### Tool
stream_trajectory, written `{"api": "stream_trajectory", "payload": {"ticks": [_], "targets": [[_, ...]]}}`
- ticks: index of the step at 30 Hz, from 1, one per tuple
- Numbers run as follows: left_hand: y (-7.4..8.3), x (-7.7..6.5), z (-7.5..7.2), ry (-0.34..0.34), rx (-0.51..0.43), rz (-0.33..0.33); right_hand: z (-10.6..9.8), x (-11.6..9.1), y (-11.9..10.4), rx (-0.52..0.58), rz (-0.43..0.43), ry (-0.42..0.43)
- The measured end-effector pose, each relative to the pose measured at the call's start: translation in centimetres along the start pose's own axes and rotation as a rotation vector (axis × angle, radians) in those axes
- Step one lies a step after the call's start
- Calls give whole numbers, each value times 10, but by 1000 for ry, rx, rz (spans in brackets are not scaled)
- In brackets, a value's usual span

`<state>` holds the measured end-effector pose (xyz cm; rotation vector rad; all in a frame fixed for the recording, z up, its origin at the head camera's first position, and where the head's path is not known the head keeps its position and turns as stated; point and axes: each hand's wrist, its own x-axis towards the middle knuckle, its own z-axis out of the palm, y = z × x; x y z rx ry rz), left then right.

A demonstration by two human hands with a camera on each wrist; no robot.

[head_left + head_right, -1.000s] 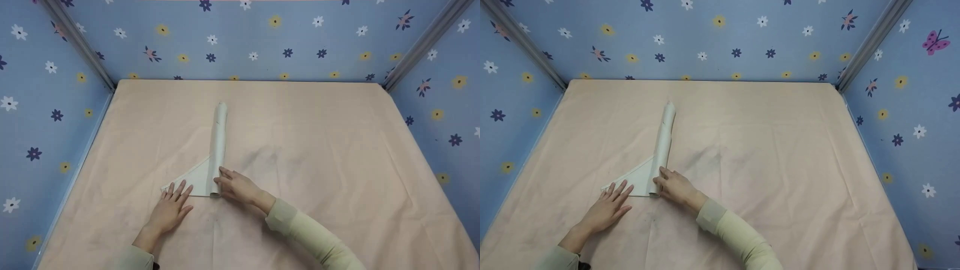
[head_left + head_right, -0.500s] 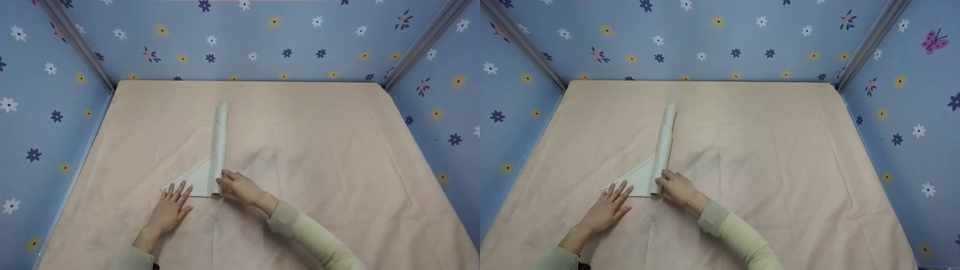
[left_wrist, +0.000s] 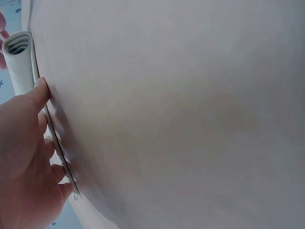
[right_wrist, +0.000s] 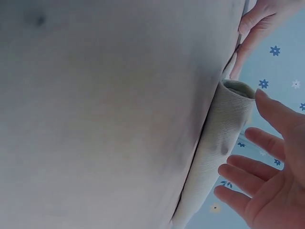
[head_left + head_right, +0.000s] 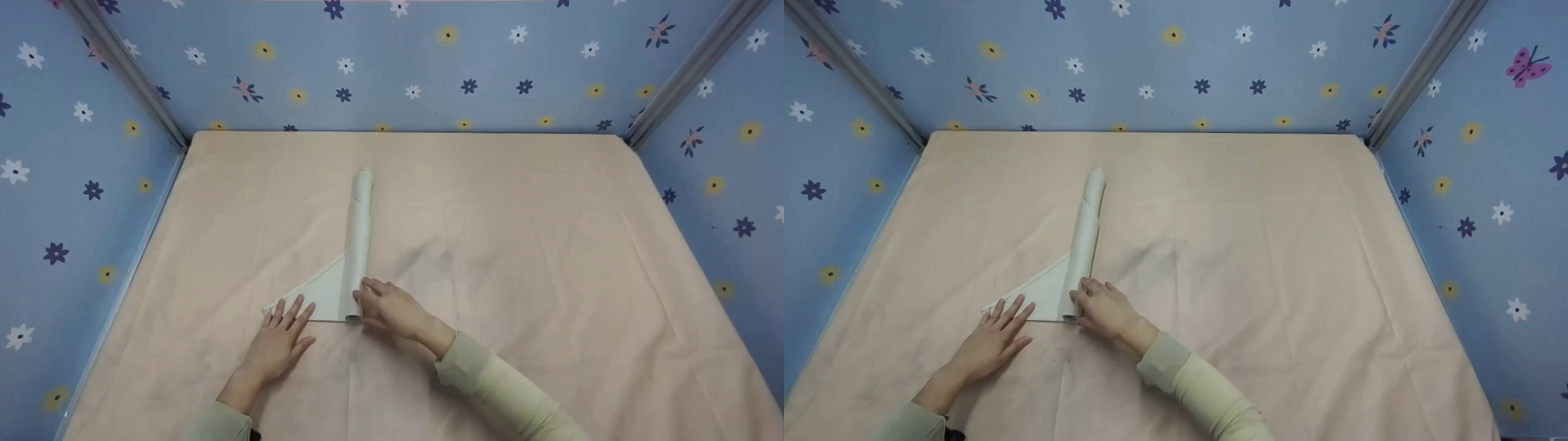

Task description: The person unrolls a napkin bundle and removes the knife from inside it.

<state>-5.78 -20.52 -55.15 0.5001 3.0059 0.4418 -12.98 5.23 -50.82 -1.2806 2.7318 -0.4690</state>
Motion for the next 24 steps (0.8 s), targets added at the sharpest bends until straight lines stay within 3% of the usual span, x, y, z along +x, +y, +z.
{"api": "stream_trajectory", "payload": {"ticks": [11,24], "targets": [[0,0,0,1,15,-1,4,8,-12,-43,21,74],[0,0,0,10,10,1,13,23,-19,5,144,60]]}}
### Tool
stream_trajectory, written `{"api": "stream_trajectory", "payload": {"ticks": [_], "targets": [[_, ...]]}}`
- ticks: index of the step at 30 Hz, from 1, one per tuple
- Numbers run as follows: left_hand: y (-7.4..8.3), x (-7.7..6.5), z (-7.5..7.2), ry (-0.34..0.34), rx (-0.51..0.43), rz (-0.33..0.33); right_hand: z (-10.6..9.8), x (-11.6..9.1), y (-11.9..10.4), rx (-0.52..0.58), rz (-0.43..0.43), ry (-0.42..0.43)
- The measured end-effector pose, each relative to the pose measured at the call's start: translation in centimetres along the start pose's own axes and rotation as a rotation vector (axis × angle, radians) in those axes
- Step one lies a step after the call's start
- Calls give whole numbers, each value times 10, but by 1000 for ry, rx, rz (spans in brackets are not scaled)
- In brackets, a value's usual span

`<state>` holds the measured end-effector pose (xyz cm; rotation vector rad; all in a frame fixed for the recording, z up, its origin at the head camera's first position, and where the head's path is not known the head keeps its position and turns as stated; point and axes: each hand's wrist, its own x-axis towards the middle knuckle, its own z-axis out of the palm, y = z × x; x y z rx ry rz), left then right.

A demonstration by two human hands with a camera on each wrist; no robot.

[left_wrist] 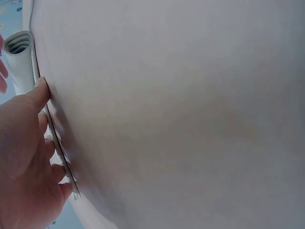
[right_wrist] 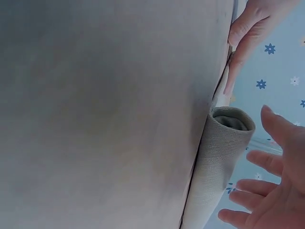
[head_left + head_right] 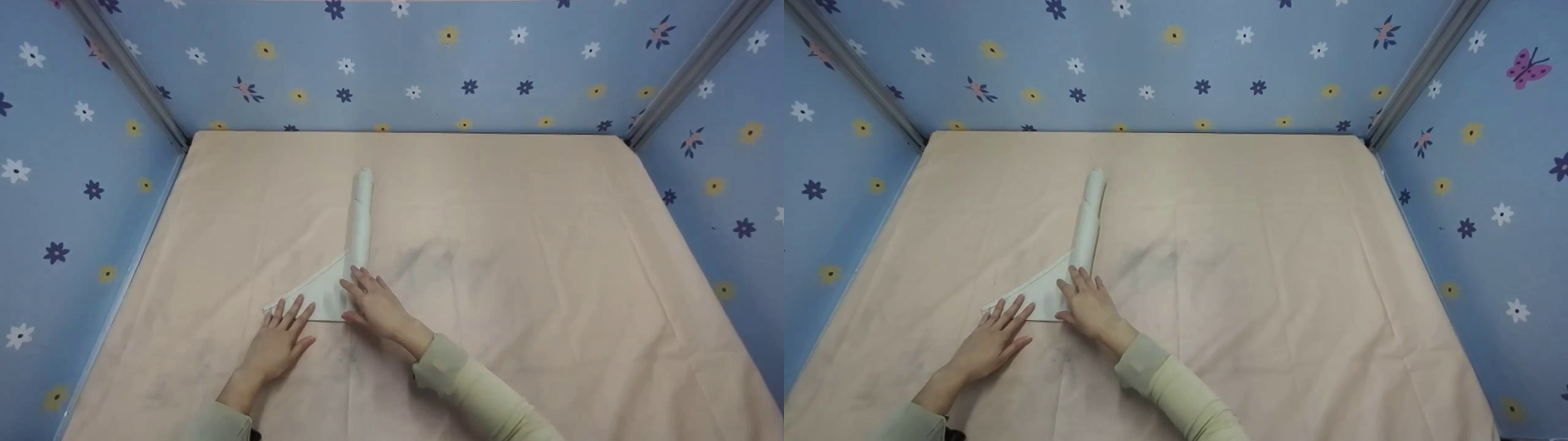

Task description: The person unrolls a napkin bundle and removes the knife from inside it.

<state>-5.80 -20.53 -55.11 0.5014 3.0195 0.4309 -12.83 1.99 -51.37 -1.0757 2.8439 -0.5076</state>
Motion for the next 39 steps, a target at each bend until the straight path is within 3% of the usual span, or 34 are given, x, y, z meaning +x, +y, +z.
{"api": "stream_trajectory", "payload": {"ticks": [18,39], "targets": [[-1,0,0,-5,-3,9,9,13,-1,-20,57,0],[1,0,-2,-36,-19,-7,6,7,8,-51,106,-127]]}}
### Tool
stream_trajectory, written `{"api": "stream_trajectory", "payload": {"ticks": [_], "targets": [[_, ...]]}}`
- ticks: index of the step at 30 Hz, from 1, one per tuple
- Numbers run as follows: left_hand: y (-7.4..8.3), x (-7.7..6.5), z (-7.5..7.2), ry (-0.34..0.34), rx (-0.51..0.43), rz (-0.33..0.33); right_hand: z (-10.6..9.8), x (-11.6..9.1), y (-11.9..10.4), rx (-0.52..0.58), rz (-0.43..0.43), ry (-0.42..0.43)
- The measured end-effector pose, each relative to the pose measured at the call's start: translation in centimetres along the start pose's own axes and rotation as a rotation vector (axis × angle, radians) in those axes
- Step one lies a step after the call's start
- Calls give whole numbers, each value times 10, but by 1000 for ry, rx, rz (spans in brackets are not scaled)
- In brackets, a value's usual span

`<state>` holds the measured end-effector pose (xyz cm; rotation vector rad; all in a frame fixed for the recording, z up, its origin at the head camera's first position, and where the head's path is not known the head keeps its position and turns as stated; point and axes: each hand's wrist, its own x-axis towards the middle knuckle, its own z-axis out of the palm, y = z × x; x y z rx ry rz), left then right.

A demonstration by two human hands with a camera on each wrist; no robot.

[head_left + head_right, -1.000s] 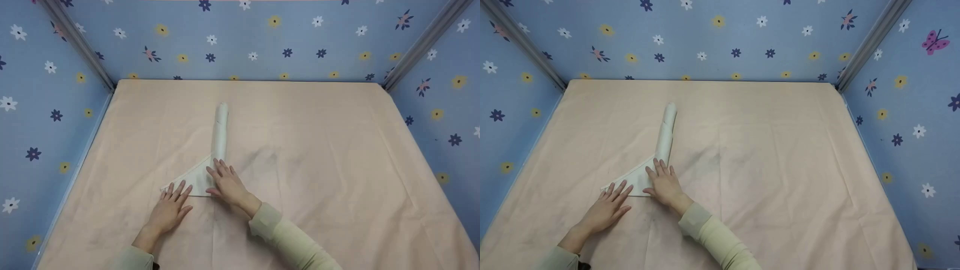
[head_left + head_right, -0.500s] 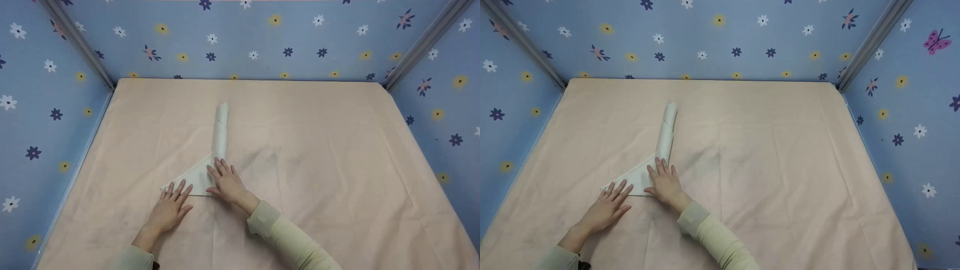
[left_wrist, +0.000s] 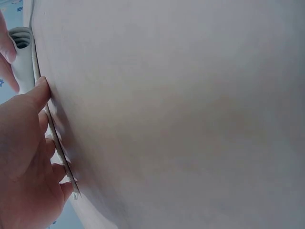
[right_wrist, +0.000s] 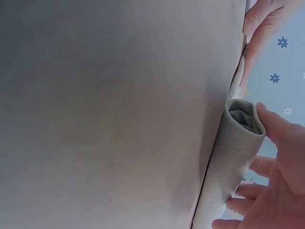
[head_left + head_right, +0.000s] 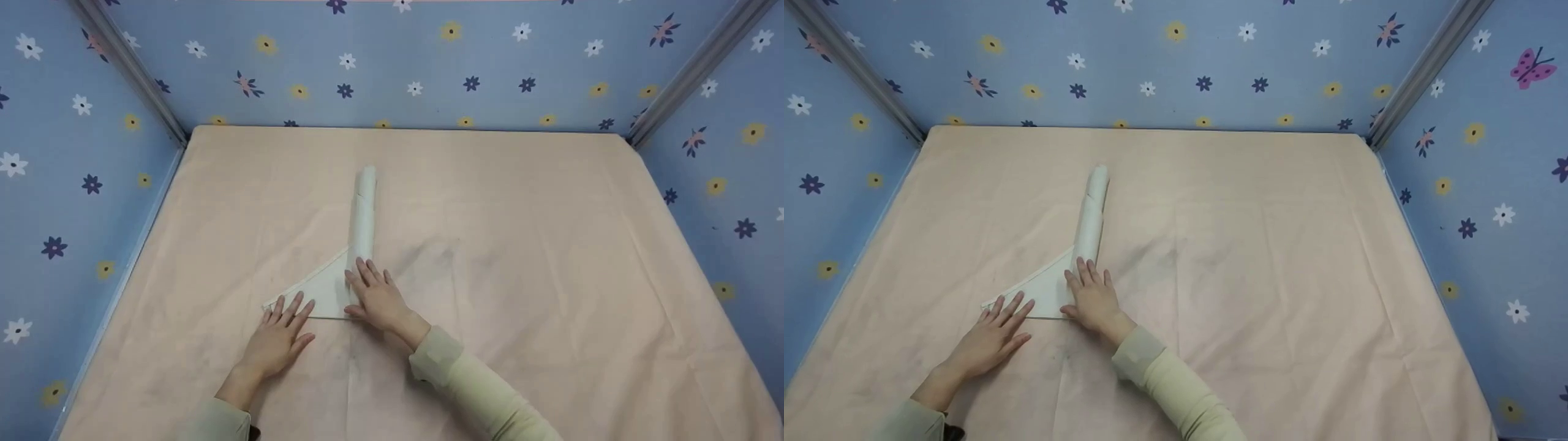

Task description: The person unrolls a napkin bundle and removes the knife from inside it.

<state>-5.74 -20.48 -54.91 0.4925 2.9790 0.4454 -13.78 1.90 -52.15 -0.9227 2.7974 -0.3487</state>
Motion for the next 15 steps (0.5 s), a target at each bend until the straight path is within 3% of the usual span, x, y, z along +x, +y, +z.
{"api": "stream_trajectory", "payload": {"ticks": [15], "targets": [[-1,0,1,-1,19,-2,0,-6,10,61,15,-12]]}}
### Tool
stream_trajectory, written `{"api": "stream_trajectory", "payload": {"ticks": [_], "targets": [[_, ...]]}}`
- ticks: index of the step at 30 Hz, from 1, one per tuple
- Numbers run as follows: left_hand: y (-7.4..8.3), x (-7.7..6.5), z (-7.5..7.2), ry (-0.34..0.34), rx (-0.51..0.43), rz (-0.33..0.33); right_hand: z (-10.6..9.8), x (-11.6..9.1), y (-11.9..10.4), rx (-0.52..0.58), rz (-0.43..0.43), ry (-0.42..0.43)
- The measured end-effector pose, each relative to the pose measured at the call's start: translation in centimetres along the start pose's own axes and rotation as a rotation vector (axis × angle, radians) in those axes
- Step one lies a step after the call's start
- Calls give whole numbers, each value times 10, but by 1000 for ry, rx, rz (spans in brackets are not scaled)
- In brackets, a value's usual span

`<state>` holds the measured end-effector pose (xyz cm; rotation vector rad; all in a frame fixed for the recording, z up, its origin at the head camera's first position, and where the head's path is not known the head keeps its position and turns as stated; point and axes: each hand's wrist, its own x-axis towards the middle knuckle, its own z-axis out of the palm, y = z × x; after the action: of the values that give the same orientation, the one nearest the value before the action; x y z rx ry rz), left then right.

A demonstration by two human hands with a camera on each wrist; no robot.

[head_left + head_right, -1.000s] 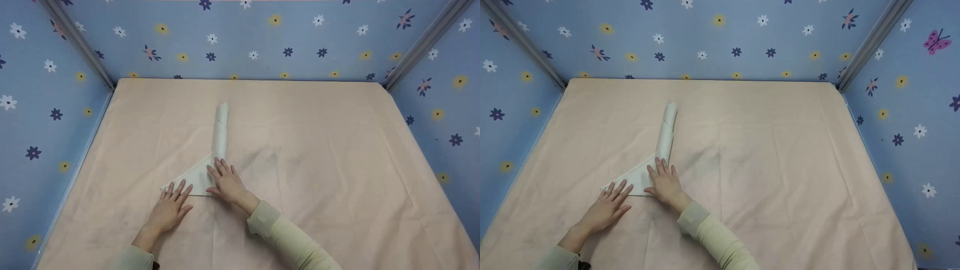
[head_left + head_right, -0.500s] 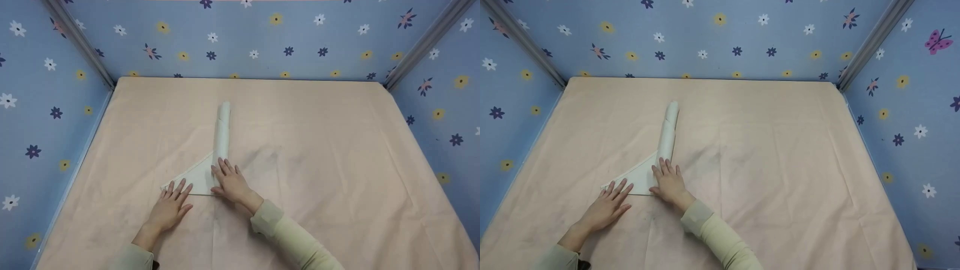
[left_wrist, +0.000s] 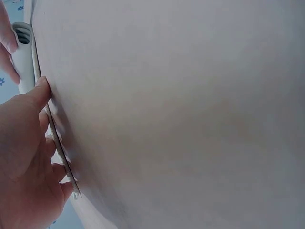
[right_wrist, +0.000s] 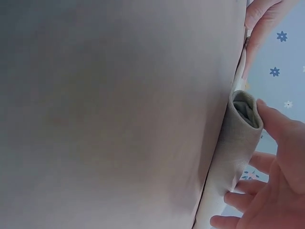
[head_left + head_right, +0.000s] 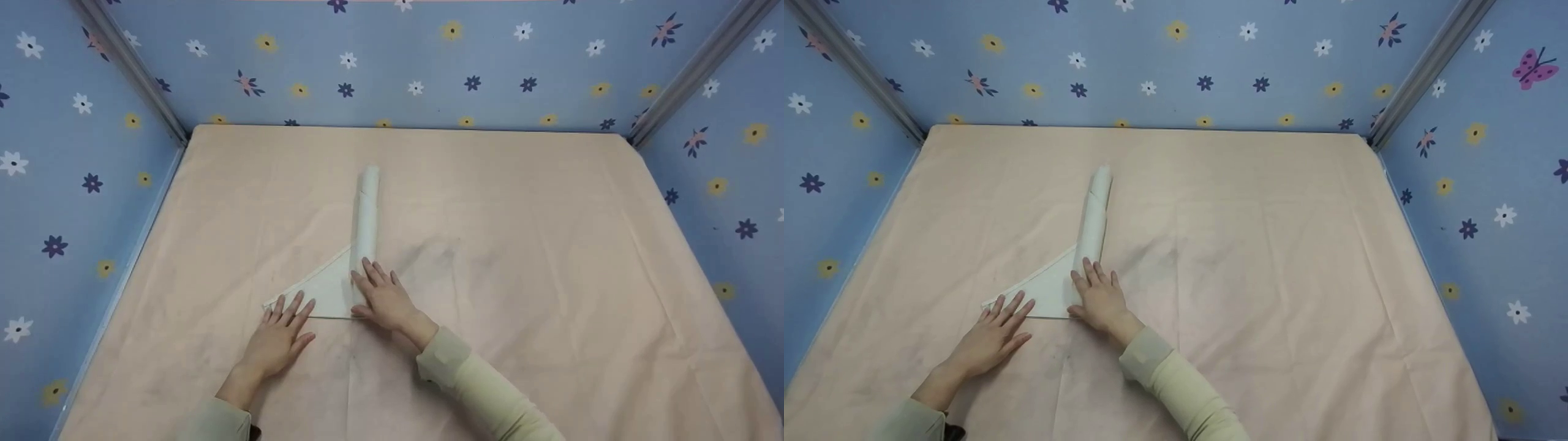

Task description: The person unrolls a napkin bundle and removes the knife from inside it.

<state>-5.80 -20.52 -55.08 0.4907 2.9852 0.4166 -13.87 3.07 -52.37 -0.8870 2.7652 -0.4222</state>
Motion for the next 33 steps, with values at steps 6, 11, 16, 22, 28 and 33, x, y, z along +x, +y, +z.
{"api": "stream_trajectory", "payload": {"ticks": [6,11,16,22,28,33], "targets": [[1,0,0,3,-5,0,-3,-2,2,-17,-5,3],[0,0,1,18,-13,5,-4,-3,3,-24,-4,-9],[-1,0,2,21,-16,7,-4,-3,5,-18,2,-15],[-2,0,3,24,-17,10,-5,-5,8,-10,6,-12],[-2,1,3,31,-12,15,-6,-6,10,-21,9,-25],[-2,1,4,30,-17,13,-6,-5,11,-19,11,-35]]}}
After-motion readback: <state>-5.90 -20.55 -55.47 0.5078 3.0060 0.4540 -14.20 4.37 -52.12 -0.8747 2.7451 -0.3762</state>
